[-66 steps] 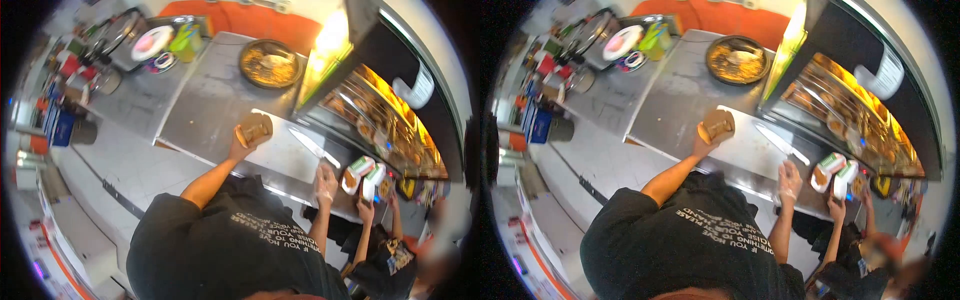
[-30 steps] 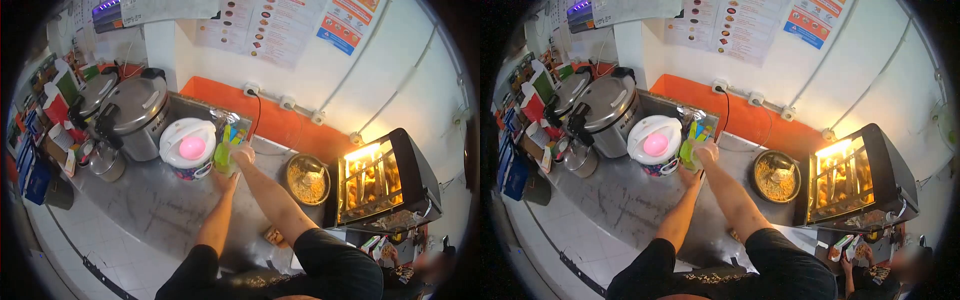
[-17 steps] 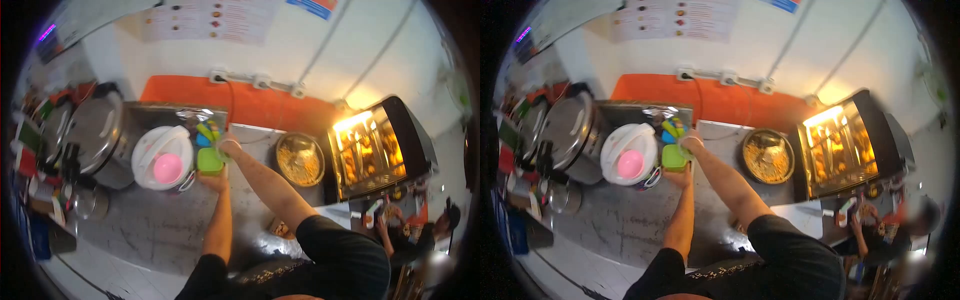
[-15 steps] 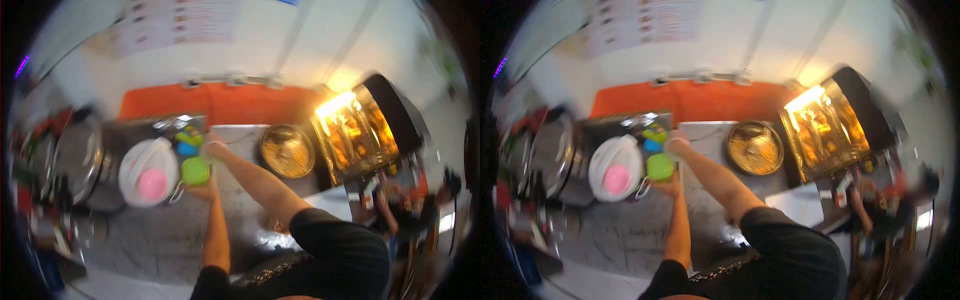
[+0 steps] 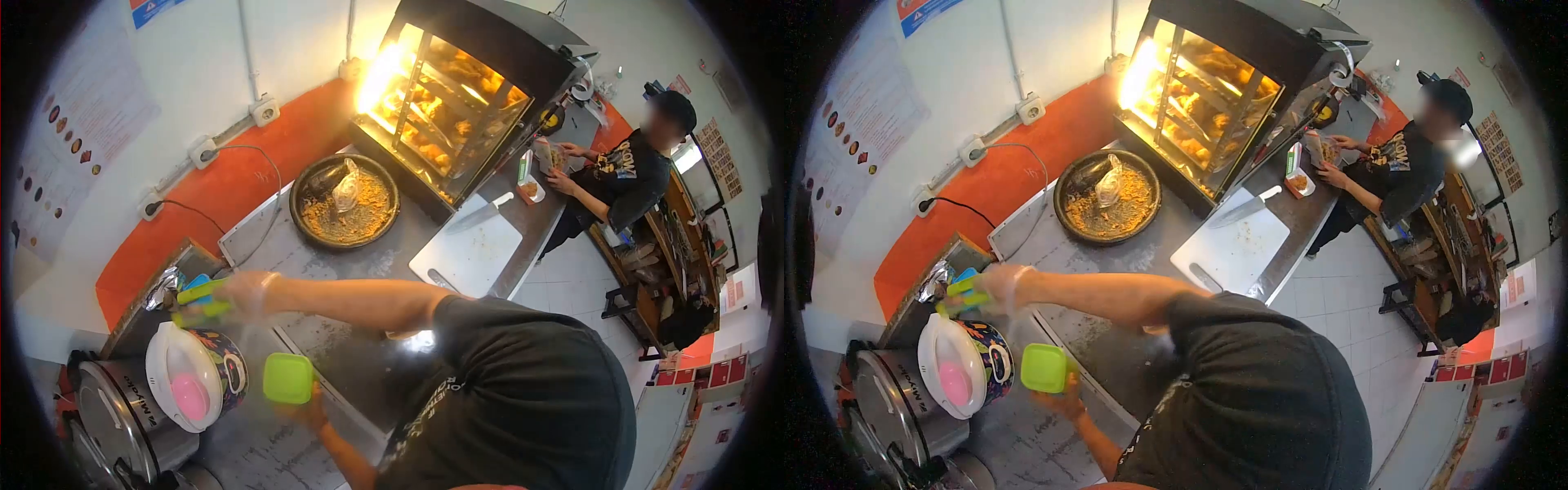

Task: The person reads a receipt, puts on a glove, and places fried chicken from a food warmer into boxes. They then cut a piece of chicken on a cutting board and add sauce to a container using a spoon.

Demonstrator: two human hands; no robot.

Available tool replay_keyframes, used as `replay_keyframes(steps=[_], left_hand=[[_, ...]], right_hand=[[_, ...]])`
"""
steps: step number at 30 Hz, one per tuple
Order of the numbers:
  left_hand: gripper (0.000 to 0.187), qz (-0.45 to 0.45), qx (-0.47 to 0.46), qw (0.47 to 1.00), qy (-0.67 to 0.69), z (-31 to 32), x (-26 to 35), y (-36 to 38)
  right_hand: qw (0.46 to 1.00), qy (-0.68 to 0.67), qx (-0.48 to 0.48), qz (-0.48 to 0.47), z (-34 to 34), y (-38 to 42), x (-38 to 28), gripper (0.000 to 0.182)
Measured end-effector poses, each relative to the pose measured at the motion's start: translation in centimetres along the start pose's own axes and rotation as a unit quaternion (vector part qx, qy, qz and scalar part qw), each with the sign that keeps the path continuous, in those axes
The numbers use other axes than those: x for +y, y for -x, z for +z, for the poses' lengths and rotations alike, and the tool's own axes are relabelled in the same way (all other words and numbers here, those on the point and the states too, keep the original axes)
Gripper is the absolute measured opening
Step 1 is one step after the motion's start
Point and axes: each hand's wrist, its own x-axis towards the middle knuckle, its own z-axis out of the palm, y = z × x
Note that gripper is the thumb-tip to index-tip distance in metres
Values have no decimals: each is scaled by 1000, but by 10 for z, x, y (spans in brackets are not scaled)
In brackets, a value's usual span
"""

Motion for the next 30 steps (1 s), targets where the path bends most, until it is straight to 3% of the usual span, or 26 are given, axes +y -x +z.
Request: replay_keyframes(steps=[2, 4, 6, 8, 10, 11, 14, 20, 22, 24, 30], left_hand=[[91, -28, -38, 999, -5, 23, 43, 5], [95, -55, -81, 995, -12, 39, 55, 9], [101, 6, -221, 972, -81, 52, 50, 9], [99, 68, -256, 958, -105, 74, 56, 8], [97, 110, -359, 916, -143, 107, 78, 12], [86, 92, -377, 917, -95, 125, 92, 14], [96, 45, -446, 893, -32, 162, 105, 25], [94, 71, -456, 886, -32, 206, 114, 53], [93, 63, -469, 881, 1, 219, 114, 65], [93, -42, -504, 857, 98, 231, 115, 76], [95, -130, -543, 816, 148, 288, 124, 98]], right_hand=[[989, -64, -65, -118, 12, 47, 31, 37], [986, -23, -133, -101, -12, 110, 26, 44], [975, -76, -210, -15, -39, 162, 26, 38], [982, -91, -165, 19, -60, 207, 35, 37], [985, -113, -120, 52, -72, 242, 49, 35], [985, -126, -101, 64, -77, 258, 61, 34], [983, -154, -51, 90, -97, 297, 74, 31], [976, -179, 11, 120, -127, 353, 80, 26], [975, -209, 26, 71, -132, 364, 94, 24], [975, -213, 11, 59, -141, 374, 106, 23], [970, -212, -92, 78, -185, 412, 155, 25]])
